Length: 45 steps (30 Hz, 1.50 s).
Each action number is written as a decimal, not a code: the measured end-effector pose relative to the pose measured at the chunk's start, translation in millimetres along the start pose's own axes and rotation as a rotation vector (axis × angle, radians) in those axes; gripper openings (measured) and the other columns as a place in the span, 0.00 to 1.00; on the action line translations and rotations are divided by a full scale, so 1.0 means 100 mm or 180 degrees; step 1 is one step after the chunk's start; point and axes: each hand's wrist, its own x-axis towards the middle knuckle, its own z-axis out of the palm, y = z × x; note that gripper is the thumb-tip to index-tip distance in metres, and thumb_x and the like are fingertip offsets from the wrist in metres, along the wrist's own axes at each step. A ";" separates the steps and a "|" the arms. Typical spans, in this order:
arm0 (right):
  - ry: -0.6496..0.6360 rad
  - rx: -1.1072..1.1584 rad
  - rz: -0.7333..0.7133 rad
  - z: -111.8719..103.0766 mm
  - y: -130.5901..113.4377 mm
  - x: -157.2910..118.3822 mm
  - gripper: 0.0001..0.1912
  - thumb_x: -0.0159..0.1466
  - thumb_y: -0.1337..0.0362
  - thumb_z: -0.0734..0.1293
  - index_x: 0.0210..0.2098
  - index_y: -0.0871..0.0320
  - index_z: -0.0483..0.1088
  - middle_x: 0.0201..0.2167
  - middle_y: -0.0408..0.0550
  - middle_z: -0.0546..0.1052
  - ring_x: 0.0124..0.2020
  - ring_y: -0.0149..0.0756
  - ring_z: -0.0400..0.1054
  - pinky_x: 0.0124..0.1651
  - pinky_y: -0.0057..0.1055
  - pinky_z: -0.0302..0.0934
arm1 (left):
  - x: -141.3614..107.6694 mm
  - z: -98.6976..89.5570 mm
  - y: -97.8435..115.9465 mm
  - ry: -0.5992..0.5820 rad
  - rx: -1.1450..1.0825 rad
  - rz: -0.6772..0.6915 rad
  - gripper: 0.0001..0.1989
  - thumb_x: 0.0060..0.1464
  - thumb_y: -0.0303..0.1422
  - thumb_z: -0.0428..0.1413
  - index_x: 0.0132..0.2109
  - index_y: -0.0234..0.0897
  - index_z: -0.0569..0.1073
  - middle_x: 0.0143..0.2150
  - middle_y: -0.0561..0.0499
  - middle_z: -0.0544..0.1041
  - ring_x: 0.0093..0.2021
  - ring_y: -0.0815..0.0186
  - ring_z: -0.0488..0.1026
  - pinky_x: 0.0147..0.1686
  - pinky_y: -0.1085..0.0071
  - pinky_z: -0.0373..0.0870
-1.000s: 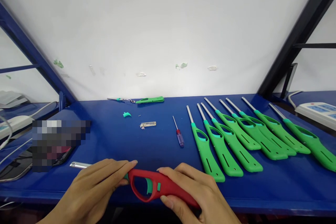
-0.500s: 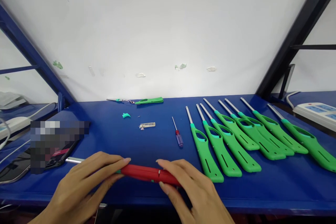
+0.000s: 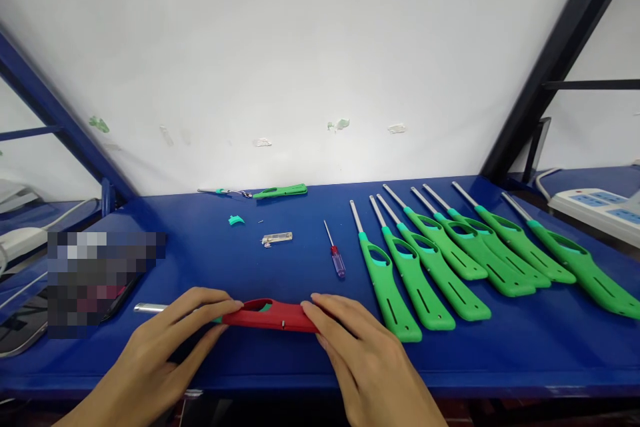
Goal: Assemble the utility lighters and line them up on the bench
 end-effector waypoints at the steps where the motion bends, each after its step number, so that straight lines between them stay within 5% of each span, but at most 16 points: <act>1: -0.0033 -0.0033 -0.0020 0.00 0.00 0.00 0.23 0.73 0.73 0.63 0.63 0.54 0.77 0.61 0.47 0.82 0.59 0.38 0.80 0.63 0.30 0.73 | -0.01 -0.01 -0.01 -0.0082 -0.0041 -0.0020 0.15 0.73 0.26 0.53 0.59 0.46 0.77 0.52 0.51 0.79 0.49 0.67 0.80 0.52 0.75 0.77; 13: 0.0116 -0.0150 -0.0139 0.01 0.04 0.02 0.19 0.74 0.69 0.65 0.60 0.50 0.79 0.61 0.45 0.82 0.60 0.39 0.79 0.62 0.32 0.74 | 0.17 -0.18 0.05 -0.0613 -0.0003 0.0023 0.20 0.72 0.22 0.45 0.57 0.41 0.78 0.51 0.47 0.81 0.50 0.61 0.78 0.50 0.65 0.77; 24: 0.0509 0.0155 -0.0120 -0.01 -0.05 0.10 0.14 0.73 0.70 0.66 0.52 0.50 0.79 0.49 0.45 0.84 0.51 0.33 0.82 0.57 0.23 0.75 | 1.03 0.09 -0.38 -0.1396 0.1229 -0.0182 0.09 0.71 0.28 0.58 0.53 0.38 0.81 0.45 0.46 0.84 0.44 0.54 0.83 0.40 0.63 0.78; 33: 0.0564 0.0247 -0.0130 -0.02 -0.05 0.09 0.14 0.72 0.72 0.65 0.50 0.50 0.79 0.48 0.45 0.84 0.50 0.33 0.81 0.56 0.23 0.74 | 1.22 0.18 -0.40 -0.1816 0.1548 -0.0219 0.08 0.72 0.35 0.61 0.52 0.34 0.78 0.47 0.48 0.81 0.42 0.62 0.81 0.44 0.60 0.82; 39: 0.0662 0.0182 -0.0023 -0.07 -0.05 0.10 0.13 0.73 0.71 0.64 0.48 0.49 0.79 0.48 0.44 0.84 0.49 0.35 0.81 0.54 0.26 0.74 | 1.19 0.19 -0.44 -0.1805 0.1529 -0.0136 0.06 0.72 0.30 0.60 0.51 0.34 0.77 0.47 0.48 0.80 0.39 0.63 0.80 0.41 0.62 0.80; 45: 0.0582 -0.0432 0.0409 -0.19 0.10 0.32 0.12 0.76 0.64 0.62 0.54 0.48 0.76 0.48 0.47 0.84 0.49 0.44 0.80 0.51 0.40 0.74 | 1.17 -0.01 -0.36 -0.1306 0.0951 -0.0189 0.07 0.70 0.25 0.52 0.46 0.35 0.75 0.41 0.47 0.80 0.34 0.59 0.78 0.35 0.64 0.72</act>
